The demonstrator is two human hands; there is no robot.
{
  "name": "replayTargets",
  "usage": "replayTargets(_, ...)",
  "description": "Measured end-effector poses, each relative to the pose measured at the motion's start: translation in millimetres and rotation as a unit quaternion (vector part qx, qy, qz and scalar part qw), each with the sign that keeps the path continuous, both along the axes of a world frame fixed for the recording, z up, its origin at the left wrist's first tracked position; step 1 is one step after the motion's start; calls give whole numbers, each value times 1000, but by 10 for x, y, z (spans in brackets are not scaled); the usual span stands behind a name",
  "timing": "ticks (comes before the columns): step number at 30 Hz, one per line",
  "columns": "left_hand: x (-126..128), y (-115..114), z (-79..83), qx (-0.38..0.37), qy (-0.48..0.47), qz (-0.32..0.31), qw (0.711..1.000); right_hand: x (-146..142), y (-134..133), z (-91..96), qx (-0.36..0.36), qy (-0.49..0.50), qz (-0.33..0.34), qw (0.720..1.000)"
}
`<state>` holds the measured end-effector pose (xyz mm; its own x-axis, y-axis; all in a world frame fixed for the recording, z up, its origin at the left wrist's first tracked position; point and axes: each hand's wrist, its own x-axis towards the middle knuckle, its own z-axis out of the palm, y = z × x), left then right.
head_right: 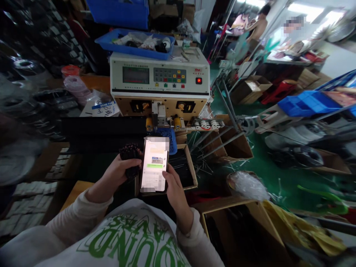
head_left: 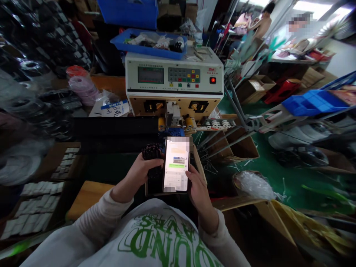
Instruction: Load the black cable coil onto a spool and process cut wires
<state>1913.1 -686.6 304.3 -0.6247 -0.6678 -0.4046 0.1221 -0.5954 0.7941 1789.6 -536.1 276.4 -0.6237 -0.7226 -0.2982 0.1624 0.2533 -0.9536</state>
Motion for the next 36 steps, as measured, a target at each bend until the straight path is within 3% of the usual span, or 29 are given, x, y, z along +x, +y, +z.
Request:
replayTargets(5, 4, -7, -29, 2, -3, 2, 1000, -41, -19, -67, 17, 105, 1, 994)
replayTargets(16, 42, -18, -66, -43, -29, 33, 998, -14, -68, -124, -11, 72, -1, 997)
replayTargets(22, 53, -37, -77, -38, -26, 42, 998, 50, -168, 34, 38, 37, -49, 997)
replayTargets(26, 62, -53, -84, -31, -18, 42, 998, 78, -245, 97, -7, -41, -11, 999)
replayTargets(30, 78, -74, -93, -32, -20, 43, 998, 70, -277, 42, -74, -78, 55, 993)
replayTargets(36, 103, -116, -92, -22, -3, 41, 999, -9, -224, 30, -83, -85, 146, 982)
